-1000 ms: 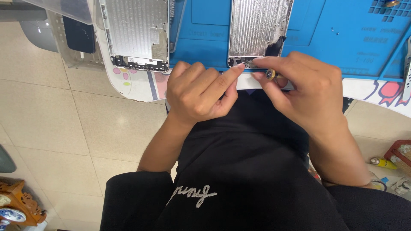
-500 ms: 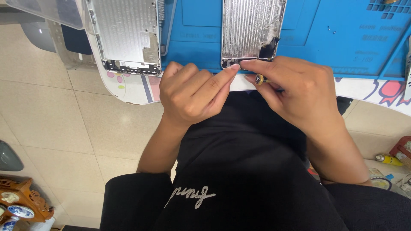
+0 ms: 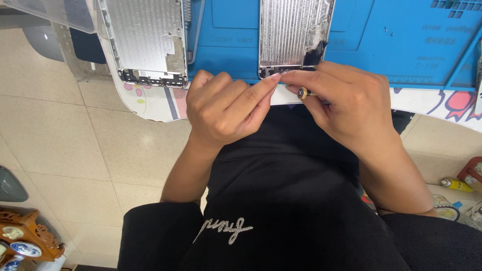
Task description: Replacing internal components and reassembling a mobile phone.
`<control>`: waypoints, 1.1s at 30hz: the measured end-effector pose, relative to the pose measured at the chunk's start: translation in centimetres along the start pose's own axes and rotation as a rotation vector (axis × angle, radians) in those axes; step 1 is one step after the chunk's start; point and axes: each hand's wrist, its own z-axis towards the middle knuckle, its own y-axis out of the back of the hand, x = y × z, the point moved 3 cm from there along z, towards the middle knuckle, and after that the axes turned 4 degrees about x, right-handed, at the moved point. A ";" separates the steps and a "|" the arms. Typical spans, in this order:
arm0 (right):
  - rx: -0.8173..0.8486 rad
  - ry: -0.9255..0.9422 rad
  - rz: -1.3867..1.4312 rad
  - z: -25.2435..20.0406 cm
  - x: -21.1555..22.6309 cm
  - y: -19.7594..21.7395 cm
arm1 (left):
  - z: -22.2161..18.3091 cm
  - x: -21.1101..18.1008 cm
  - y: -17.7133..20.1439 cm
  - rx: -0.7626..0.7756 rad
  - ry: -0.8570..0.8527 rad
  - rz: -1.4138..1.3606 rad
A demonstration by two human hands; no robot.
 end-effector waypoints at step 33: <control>-0.011 -0.029 0.118 -0.5 -1.1 -0.3 | 0.7 -0.5 0.1 0.092 0.040 0.021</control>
